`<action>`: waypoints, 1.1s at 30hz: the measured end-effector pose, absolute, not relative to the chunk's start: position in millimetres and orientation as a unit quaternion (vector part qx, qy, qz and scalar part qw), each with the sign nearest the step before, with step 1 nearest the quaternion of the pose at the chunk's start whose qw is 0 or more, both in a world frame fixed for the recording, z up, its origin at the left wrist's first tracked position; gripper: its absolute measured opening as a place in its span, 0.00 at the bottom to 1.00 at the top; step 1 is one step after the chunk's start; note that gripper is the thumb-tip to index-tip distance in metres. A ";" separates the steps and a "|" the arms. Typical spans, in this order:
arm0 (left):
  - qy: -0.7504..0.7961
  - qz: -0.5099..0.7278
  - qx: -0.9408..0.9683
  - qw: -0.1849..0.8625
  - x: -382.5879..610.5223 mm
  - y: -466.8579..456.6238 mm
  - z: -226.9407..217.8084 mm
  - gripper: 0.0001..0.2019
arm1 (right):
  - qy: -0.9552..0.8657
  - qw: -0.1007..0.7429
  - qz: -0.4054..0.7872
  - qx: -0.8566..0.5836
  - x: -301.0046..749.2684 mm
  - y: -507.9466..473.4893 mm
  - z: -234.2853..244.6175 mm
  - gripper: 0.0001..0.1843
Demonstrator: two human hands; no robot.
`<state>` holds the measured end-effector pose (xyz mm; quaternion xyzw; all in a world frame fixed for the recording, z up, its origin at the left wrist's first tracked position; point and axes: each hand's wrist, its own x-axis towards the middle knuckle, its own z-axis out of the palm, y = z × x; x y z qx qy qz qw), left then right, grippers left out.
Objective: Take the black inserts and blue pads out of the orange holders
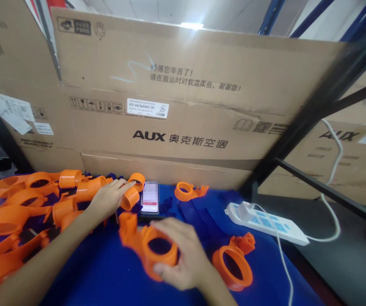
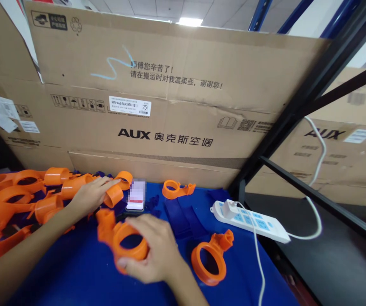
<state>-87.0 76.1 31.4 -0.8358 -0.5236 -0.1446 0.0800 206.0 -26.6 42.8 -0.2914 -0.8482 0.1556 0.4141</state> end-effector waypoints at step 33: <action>-0.406 -0.326 -0.848 0.095 -70.0 45.7 46.4 0.24 | -0.701 0.068 -0.116 -0.701 361.0 52.5 36.4 0.17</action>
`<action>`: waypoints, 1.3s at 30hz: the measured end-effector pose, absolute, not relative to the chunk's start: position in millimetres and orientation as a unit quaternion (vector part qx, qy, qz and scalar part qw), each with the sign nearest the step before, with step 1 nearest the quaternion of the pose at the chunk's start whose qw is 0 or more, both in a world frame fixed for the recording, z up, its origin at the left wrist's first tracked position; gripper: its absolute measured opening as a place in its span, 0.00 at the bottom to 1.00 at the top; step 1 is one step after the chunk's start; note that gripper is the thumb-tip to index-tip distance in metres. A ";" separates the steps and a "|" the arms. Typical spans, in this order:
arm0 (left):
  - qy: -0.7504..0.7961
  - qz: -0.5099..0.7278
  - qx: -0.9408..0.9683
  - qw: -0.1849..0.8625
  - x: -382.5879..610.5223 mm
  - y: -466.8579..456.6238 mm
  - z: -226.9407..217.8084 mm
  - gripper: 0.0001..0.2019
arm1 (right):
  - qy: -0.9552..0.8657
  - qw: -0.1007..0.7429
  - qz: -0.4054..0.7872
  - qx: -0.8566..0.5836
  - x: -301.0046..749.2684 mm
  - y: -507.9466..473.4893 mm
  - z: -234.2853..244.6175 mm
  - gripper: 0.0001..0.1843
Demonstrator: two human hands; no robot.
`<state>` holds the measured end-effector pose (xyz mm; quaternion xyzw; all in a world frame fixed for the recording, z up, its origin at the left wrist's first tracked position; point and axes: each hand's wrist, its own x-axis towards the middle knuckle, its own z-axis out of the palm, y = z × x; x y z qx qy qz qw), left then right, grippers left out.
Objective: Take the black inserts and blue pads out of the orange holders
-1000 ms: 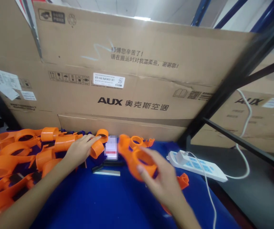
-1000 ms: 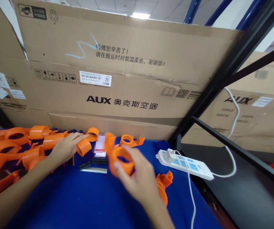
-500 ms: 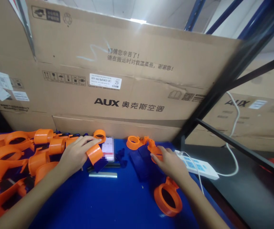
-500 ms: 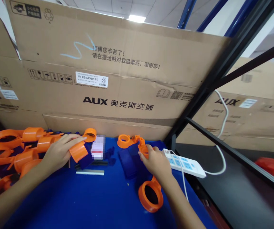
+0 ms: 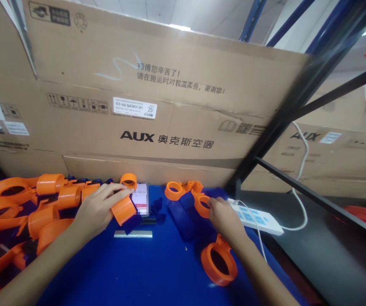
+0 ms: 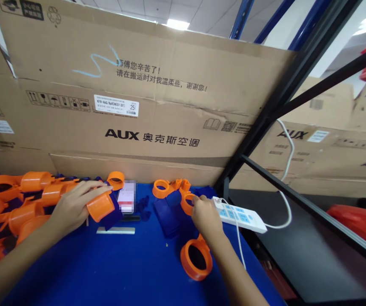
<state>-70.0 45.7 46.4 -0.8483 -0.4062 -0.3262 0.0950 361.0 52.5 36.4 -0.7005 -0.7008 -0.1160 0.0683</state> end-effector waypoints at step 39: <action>-0.363 -0.546 -0.526 -0.543 18.2 35.4 9.5 0.19 | -0.564 0.514 0.504 -0.404 182.0 39.1 4.6 0.22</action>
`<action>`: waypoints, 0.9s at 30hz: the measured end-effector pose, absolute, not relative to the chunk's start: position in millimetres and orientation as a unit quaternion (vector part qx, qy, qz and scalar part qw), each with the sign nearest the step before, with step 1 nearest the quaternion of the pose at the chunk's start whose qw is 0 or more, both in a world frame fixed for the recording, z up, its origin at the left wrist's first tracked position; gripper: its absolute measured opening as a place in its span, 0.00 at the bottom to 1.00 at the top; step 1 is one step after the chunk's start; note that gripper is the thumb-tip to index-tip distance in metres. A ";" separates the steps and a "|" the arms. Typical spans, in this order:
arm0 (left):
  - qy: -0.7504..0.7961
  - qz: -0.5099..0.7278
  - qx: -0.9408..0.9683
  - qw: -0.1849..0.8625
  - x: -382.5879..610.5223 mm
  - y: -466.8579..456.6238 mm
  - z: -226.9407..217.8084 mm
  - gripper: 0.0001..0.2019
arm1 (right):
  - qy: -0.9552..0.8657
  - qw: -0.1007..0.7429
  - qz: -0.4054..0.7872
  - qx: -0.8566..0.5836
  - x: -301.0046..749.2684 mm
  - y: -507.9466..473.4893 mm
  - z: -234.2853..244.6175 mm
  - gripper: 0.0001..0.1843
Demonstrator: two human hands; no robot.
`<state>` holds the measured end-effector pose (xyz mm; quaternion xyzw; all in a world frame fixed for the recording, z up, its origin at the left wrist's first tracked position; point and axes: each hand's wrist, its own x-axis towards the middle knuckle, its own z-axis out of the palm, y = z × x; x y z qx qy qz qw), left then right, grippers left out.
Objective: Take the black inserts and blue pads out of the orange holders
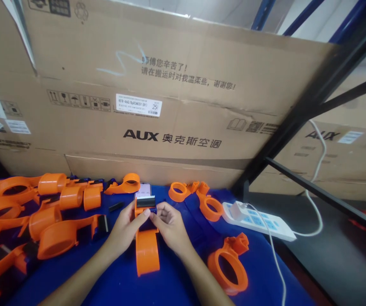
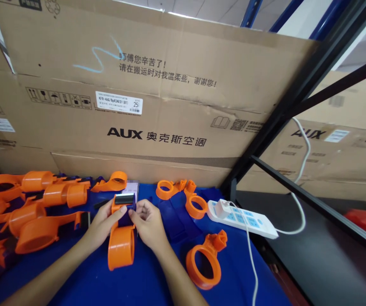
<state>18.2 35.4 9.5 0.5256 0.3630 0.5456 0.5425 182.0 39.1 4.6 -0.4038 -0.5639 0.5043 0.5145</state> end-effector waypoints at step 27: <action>0.390 0.556 0.413 0.607 16.1 26.8 -6.4 0.19 | -0.675 0.410 0.408 -0.458 185.6 14.0 13.6 0.25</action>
